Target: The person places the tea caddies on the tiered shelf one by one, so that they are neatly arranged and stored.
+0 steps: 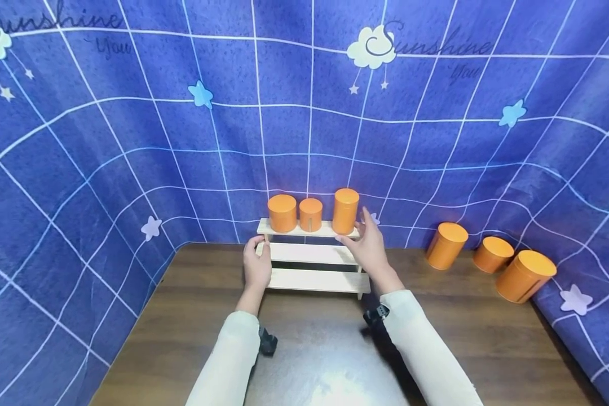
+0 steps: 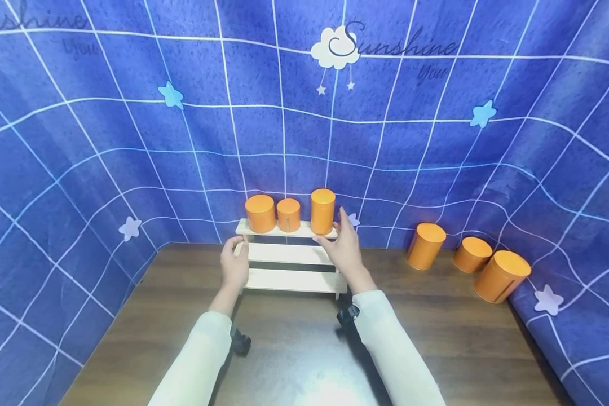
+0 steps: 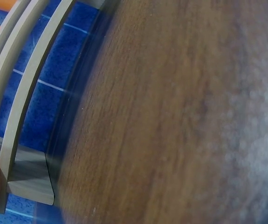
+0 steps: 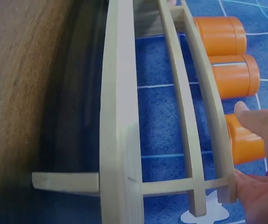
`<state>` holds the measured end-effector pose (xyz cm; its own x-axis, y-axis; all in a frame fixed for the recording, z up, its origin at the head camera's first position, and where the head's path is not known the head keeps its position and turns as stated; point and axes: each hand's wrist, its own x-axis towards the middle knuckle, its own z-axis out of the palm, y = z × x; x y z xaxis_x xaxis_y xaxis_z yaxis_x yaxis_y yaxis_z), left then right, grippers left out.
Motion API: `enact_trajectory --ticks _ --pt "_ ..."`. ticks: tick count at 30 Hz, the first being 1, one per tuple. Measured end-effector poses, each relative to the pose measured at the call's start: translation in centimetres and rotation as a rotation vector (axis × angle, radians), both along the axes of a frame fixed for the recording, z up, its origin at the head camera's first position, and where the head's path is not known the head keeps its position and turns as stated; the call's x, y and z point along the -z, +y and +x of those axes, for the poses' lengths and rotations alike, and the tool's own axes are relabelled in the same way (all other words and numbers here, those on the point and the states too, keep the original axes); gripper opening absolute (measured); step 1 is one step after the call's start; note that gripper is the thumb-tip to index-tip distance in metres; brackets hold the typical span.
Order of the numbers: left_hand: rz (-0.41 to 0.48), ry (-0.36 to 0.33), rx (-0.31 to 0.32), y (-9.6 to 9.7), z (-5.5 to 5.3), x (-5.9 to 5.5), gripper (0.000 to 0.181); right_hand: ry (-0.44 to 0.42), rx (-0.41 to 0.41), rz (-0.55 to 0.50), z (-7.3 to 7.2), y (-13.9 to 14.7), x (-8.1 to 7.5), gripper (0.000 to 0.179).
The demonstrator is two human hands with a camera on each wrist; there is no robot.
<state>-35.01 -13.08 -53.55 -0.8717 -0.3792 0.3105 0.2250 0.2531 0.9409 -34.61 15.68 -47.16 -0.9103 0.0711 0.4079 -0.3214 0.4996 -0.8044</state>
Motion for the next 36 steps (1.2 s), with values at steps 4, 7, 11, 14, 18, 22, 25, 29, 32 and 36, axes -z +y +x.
enact_trajectory --ticks 4,7,11,14,18,22,25,29,32,36 --pt "-0.001 -0.003 -0.011 -0.1 0.0 0.1 0.025 0.037 -0.049 -0.046 0.5 0.7 0.1 0.103" --pt "0.015 -0.017 0.000 -0.1 0.0 0.2 0.025 0.083 -0.012 -0.041 1.0 1.7 0.1 0.096" --pt "0.019 -0.019 -0.001 -0.1 -0.1 0.7 0.025 0.094 0.102 -0.009 1.6 3.5 0.1 0.088" --pt "0.018 -0.015 -0.004 -0.2 -0.2 0.8 0.025 0.106 0.198 -0.027 2.1 4.9 -0.3 0.082" --pt "0.019 -0.022 -0.003 -0.2 -0.3 0.7 0.025 0.174 0.334 -0.077 2.3 6.9 -0.6 0.072" --pt "0.023 -0.024 -0.005 -0.3 -0.4 0.7 0.025 0.242 0.438 -0.058 2.2 8.8 -0.3 0.065" --pt "0.028 -0.021 -0.006 -0.4 -0.4 0.6 0.025 0.310 0.469 0.002 2.2 9.9 0.0 0.062" --pt "0.022 -0.014 -0.006 -0.4 -0.4 0.5 0.025 0.351 0.517 0.076 2.3 11.3 0.5 0.058" --pt "0.022 -0.008 -0.004 -0.3 -0.4 0.5 0.024 0.319 0.562 0.085 2.3 12.2 0.9 0.056" --pt "0.028 -0.006 -0.004 -0.2 -0.4 0.5 0.024 0.279 0.599 0.073 2.2 13.4 1.5 0.057"
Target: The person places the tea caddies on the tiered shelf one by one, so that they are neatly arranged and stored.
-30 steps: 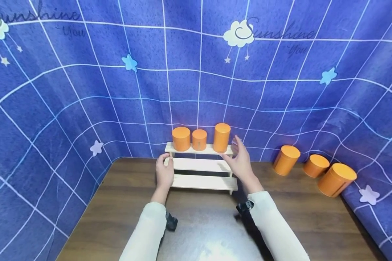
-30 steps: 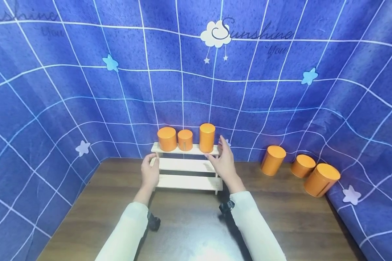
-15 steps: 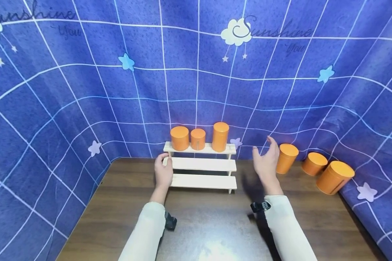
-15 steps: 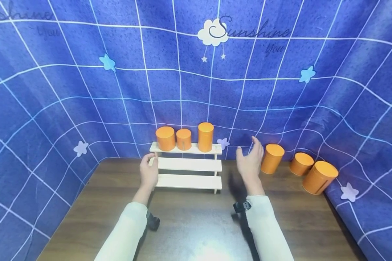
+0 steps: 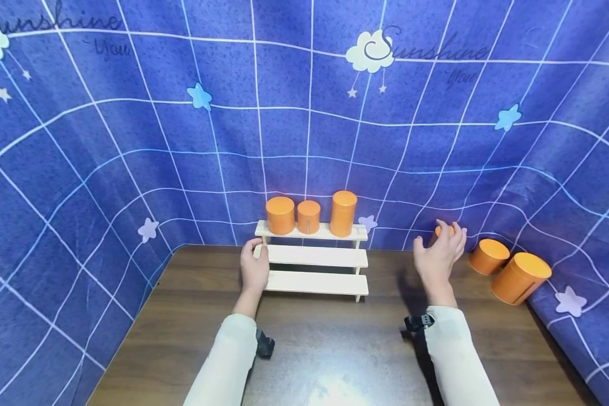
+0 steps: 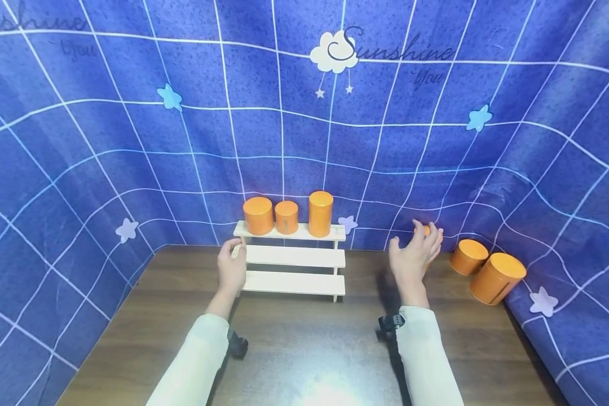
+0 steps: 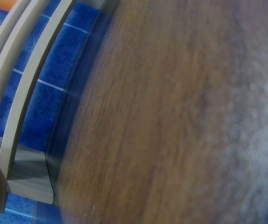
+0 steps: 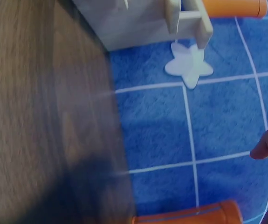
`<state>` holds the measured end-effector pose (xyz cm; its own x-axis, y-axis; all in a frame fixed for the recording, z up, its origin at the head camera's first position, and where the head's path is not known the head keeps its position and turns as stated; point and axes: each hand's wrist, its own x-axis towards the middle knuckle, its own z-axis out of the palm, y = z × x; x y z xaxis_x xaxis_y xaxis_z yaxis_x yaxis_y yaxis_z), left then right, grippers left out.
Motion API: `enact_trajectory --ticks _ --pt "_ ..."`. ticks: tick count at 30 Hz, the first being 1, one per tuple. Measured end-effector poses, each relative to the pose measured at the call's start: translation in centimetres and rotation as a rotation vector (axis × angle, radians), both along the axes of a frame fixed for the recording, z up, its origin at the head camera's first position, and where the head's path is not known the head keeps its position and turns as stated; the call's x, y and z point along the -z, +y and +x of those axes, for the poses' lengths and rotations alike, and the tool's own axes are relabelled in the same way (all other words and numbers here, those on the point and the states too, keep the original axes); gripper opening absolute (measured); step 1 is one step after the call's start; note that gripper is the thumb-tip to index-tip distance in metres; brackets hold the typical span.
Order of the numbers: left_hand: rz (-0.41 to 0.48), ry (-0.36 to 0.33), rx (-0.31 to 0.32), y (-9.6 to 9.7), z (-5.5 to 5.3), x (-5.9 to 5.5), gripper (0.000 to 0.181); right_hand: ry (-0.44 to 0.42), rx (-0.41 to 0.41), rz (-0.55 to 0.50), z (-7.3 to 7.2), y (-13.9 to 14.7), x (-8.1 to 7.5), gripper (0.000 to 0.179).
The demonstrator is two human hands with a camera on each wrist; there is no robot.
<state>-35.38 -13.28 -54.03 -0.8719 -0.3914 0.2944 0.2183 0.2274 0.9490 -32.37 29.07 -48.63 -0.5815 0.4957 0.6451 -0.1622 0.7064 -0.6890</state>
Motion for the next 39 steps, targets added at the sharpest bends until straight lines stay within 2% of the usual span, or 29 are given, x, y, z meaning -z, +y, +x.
enact_trajectory --ticks 8,20,30,35,39 --pt "0.011 -0.017 0.012 -0.1 0.1 -0.1 0.024 -0.044 0.056 -0.118 -0.2 1.7 1.5 0.069" --pt "0.025 -0.033 0.018 0.0 0.3 -0.4 0.025 -0.144 0.047 -0.218 -0.3 3.1 2.8 0.085" --pt "0.023 -0.022 0.002 0.0 0.1 -0.3 0.024 -0.210 -0.008 -0.506 -0.6 4.1 3.1 0.121" --pt "0.022 -0.034 0.003 -0.1 0.2 -0.3 0.025 -0.266 -0.011 -0.567 -0.7 4.4 3.4 0.125" --pt "0.026 -0.036 0.008 -0.1 0.1 -0.3 0.024 -0.278 -0.017 -0.598 -0.9 4.7 4.0 0.121"
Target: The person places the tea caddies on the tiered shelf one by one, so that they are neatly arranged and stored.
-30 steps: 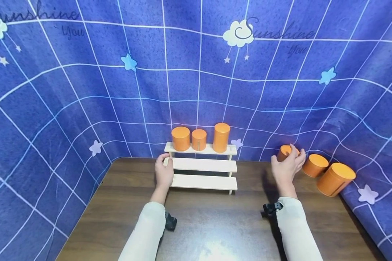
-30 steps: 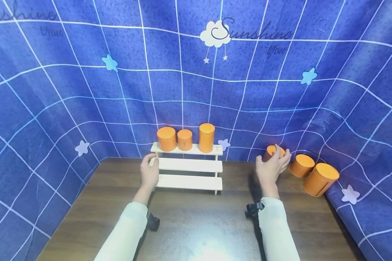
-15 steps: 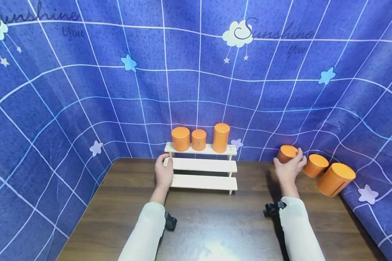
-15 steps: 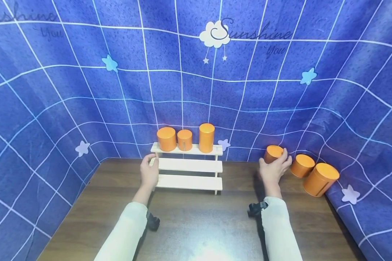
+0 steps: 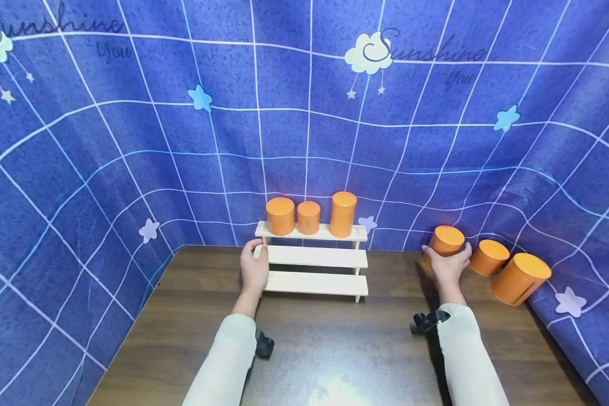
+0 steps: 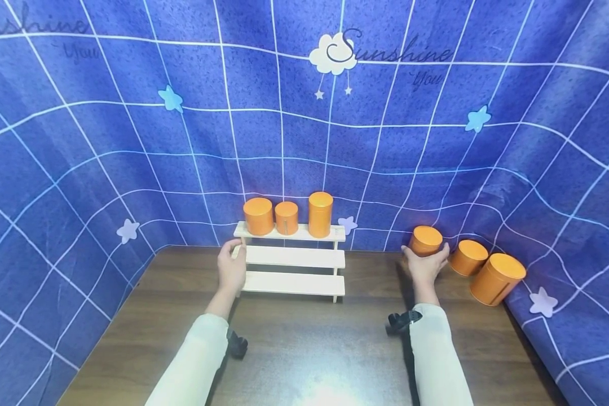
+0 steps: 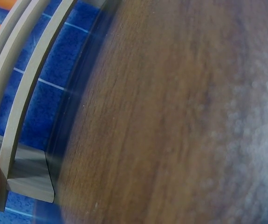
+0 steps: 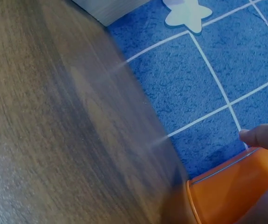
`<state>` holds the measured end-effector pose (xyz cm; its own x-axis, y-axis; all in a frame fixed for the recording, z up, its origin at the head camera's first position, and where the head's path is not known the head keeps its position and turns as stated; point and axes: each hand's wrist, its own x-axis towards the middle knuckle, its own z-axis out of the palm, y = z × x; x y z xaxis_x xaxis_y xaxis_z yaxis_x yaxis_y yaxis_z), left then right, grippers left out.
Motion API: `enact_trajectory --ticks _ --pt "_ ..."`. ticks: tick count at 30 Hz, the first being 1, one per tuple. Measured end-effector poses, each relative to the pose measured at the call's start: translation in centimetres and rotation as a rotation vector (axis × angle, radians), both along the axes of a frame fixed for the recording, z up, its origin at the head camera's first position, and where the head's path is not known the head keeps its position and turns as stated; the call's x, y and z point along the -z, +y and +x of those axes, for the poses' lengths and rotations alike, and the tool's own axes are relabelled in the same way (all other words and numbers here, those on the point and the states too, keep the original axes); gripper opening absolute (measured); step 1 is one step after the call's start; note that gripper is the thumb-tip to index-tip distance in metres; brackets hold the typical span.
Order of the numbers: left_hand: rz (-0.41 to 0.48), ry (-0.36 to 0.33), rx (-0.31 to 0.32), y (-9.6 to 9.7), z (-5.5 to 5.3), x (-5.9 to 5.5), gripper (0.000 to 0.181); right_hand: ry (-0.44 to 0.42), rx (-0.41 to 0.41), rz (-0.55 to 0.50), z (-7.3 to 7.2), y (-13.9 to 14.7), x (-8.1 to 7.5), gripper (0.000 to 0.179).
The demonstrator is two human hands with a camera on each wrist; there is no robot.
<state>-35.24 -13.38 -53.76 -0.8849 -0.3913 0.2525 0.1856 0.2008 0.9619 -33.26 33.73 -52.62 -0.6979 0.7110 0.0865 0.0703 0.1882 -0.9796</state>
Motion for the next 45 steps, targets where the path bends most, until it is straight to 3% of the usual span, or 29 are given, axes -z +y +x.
enact_trajectory --ticks 11,25,32,45 --pt "0.011 0.011 0.004 0.0 -0.1 0.2 0.023 0.030 -0.002 -0.009 0.2 0.2 0.3 0.091" --pt "0.003 0.005 0.002 -0.2 -0.2 0.4 0.025 0.063 -0.036 -0.028 0.4 -1.3 -0.1 0.089" --pt "-0.001 -0.001 -0.003 -0.2 -0.1 0.5 0.024 0.095 -0.117 -0.024 0.4 -2.0 -0.3 0.085" --pt "0.014 0.000 0.001 -0.1 -0.1 0.3 0.023 0.050 -0.198 0.008 0.8 -3.4 -1.3 0.083"
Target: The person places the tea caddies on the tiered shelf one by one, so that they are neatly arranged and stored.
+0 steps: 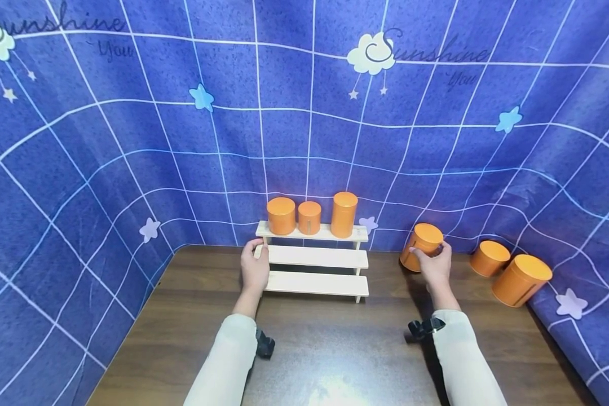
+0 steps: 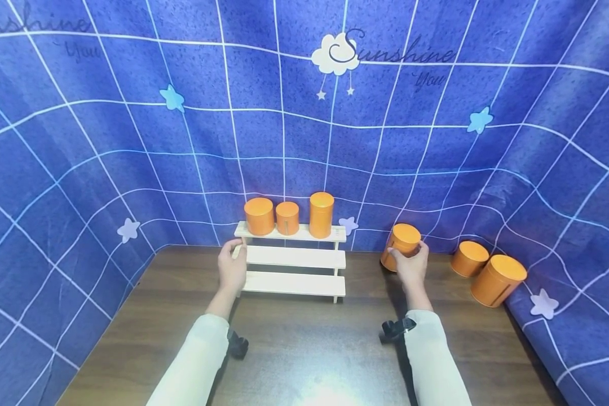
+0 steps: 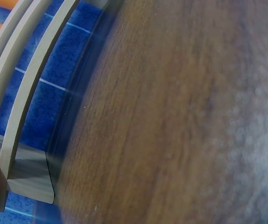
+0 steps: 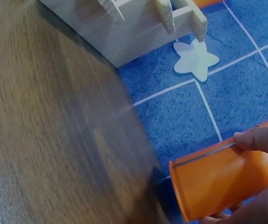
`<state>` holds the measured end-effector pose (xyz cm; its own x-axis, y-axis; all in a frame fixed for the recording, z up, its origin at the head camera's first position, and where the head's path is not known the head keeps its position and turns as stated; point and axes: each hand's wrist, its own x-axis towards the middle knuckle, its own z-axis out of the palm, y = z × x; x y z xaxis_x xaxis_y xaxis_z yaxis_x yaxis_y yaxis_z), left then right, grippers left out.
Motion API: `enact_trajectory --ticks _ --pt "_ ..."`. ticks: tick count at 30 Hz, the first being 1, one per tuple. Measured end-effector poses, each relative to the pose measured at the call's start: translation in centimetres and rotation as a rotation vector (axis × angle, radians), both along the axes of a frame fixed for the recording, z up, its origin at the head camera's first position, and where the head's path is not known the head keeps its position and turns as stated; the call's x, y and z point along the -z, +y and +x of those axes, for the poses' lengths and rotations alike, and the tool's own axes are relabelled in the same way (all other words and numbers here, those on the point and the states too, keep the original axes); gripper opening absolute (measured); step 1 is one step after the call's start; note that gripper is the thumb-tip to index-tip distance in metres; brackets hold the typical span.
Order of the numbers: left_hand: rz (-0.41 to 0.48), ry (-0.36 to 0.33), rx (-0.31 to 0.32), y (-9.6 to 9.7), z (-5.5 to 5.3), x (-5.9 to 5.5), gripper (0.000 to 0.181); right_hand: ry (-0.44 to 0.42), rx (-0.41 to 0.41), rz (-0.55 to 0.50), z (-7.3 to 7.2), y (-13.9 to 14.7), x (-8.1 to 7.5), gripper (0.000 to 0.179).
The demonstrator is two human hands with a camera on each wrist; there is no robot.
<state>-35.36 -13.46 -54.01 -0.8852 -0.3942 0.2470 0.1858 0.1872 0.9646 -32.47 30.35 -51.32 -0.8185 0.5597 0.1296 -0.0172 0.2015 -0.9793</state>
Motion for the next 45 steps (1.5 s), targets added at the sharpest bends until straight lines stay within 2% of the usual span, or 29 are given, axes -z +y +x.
enact_trajectory --ticks 7,21,36,45 --pt "-0.006 0.000 -0.005 0.0 -0.1 0.0 0.023 -0.024 -0.034 -0.002 0.2 -0.6 -0.5 0.082" --pt "-0.007 0.021 0.002 0.0 0.0 -0.2 0.024 0.000 -0.082 -0.019 0.5 -1.7 -2.1 0.079" --pt "0.015 0.009 0.009 -0.2 -0.2 0.1 0.024 0.012 -0.099 -0.010 0.7 -2.6 -3.0 0.067" --pt "-0.019 -0.009 0.010 -0.2 0.1 0.1 0.025 0.023 -0.105 0.009 1.1 -3.1 -3.6 0.062"
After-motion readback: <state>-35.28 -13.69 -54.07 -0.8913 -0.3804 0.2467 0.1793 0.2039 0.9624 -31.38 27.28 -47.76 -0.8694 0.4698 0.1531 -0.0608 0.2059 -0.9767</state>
